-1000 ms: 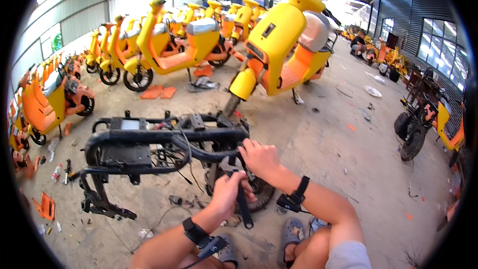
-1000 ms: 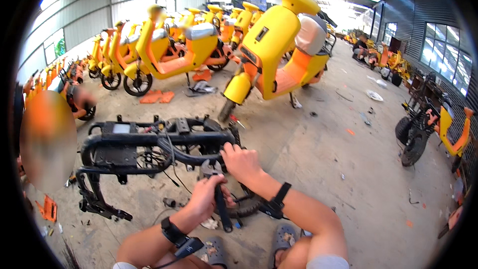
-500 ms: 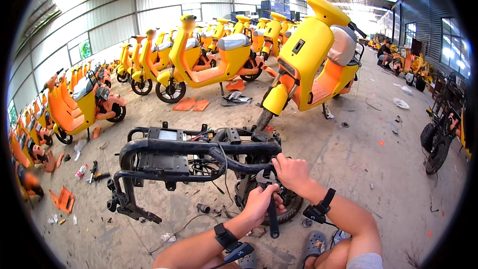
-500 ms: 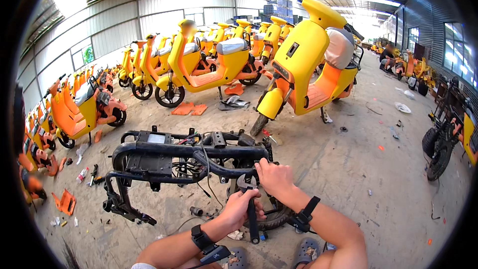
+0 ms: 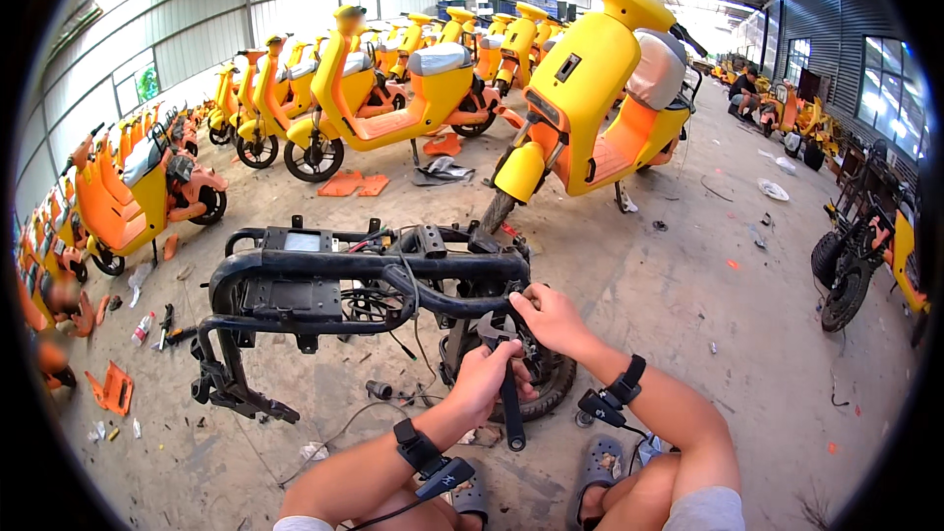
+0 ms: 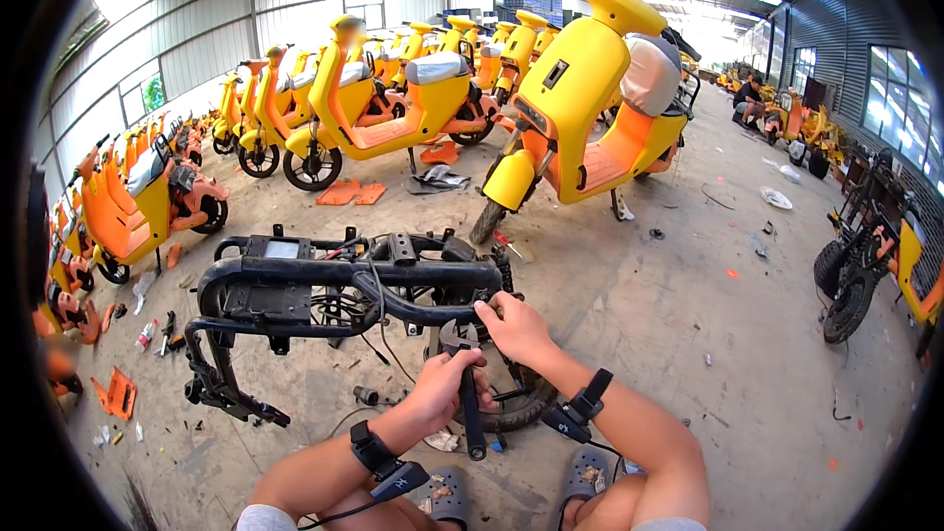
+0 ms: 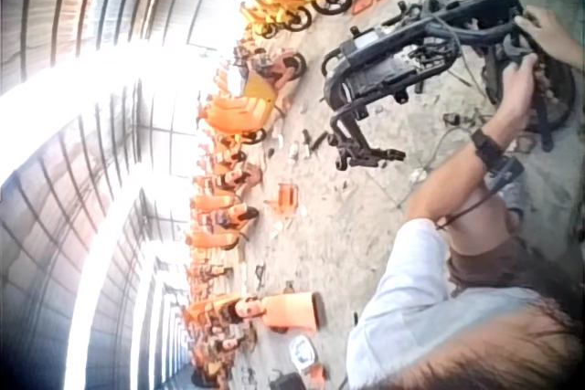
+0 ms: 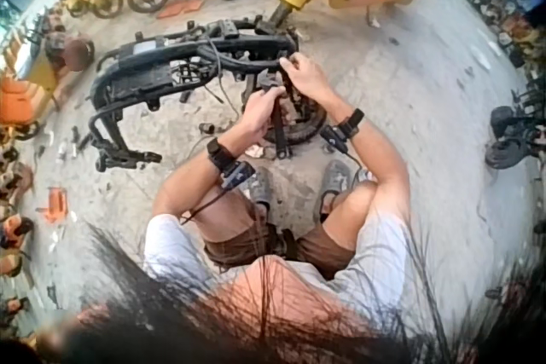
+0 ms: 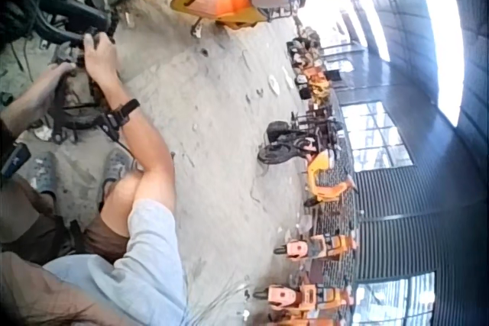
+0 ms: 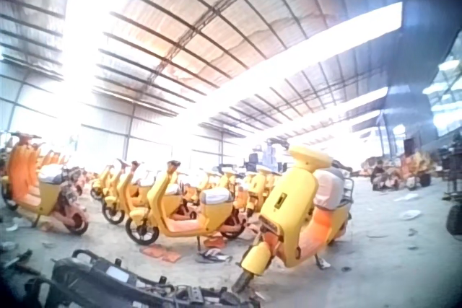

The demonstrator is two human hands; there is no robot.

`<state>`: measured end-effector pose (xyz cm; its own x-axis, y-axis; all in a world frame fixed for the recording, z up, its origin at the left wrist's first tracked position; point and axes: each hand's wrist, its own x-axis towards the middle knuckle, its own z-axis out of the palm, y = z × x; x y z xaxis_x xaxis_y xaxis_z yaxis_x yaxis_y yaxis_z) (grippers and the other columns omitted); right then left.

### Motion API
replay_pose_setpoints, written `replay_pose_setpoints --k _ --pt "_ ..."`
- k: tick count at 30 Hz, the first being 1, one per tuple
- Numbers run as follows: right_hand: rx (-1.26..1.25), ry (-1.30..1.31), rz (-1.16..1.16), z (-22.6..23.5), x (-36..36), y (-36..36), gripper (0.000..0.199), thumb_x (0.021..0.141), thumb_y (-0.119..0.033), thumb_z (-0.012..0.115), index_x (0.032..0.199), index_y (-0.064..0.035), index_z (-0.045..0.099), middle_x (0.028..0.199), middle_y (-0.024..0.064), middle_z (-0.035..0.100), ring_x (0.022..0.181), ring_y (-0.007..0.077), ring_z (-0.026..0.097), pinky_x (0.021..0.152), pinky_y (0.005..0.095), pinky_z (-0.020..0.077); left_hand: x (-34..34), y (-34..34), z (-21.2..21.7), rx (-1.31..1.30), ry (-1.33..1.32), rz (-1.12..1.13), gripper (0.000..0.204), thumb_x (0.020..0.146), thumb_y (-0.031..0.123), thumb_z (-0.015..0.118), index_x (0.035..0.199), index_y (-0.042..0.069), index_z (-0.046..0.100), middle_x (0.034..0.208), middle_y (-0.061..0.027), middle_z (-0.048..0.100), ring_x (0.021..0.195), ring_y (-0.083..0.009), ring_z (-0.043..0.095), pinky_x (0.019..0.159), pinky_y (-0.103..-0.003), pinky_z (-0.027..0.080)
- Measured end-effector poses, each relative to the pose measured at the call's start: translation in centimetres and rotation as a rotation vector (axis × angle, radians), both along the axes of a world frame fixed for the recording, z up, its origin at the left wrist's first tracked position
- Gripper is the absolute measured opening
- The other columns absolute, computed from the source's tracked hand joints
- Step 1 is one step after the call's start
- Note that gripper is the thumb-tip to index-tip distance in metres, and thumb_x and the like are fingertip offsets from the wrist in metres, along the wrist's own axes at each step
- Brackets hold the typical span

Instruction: The person sits on the floor and uses a wrench to tighten a bolt on the front fork of a scooter frame. The person repeatedly adjusts the wrench and applies torque to secure the component.

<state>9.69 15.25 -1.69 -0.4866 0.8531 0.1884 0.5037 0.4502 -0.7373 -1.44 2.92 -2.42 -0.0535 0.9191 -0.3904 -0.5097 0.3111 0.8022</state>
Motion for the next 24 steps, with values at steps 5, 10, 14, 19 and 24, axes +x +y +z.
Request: replay_pose_setpoints --k 5,10,14,19,24 --pt "-0.284 0.194 0.126 -2.6 2.0 -1.9 0.040 0.098 -0.036 0.048 0.091 0.0021 0.060 0.077 0.0130 0.062 0.071 0.0214 0.058 0.068 0.0361 0.0456 -0.1 0.2 -0.1 0.053 -0.077 -0.039 0.031 0.101 0.027 0.042 0.107 -0.003 0.047 0.076 -0.0152 0.062 0.067 -0.0285 0.066 0.068 -0.045 0.058" --pt "-0.505 0.297 0.200 -4.2 4.6 -5.7 0.039 0.103 -0.039 0.040 0.096 -0.0047 0.058 0.074 0.0035 0.058 0.059 0.0080 0.050 0.051 0.0249 0.0402 0.2 0.3 0.4 0.122 -0.036 0.029 0.036 0.103 0.031 0.041 0.108 -0.004 0.049 0.083 -0.0157 0.064 0.065 -0.0254 0.067 0.062 -0.037 0.059" --pt "-0.791 0.340 0.296 -2.6 6.8 -7.4 0.043 0.102 -0.040 0.040 0.096 -0.0023 0.058 0.073 0.0020 0.056 0.057 0.0094 0.051 0.051 0.0251 0.0406 0.2 1.0 0.8 0.111 0.009 0.064 0.038 0.103 0.033 0.041 0.108 -0.004 0.050 0.094 -0.0192 0.066 0.070 -0.0256 0.068 0.066 -0.037 0.058" --pt "-0.683 0.439 0.149 -1.7 7.6 -11.0 0.031 0.101 -0.033 0.047 0.108 -0.0028 0.054 0.072 0.0030 0.058 0.054 0.0076 0.050 0.049 0.0230 0.0398 2.2 2.2 0.8 0.100 -0.055 0.060 0.038 0.104 0.032 0.038 0.112 -0.004 0.048 0.105 -0.0208 0.064 0.079 -0.0283 0.068 0.072 -0.040 0.058" --pt "-0.656 0.503 0.070 -2.8 9.1 -10.9 0.035 0.100 -0.029 0.050 0.120 -0.0011 0.050 0.071 0.0047 0.061 0.055 0.0072 0.052 0.049 0.0228 0.0392 4.0 3.7 0.8 0.125 -0.076 0.042 0.039 0.104 0.031 0.035 0.113 -0.005 0.046 0.108 -0.0216 0.063 0.083 -0.0305 0.068 0.075 -0.042 0.059"
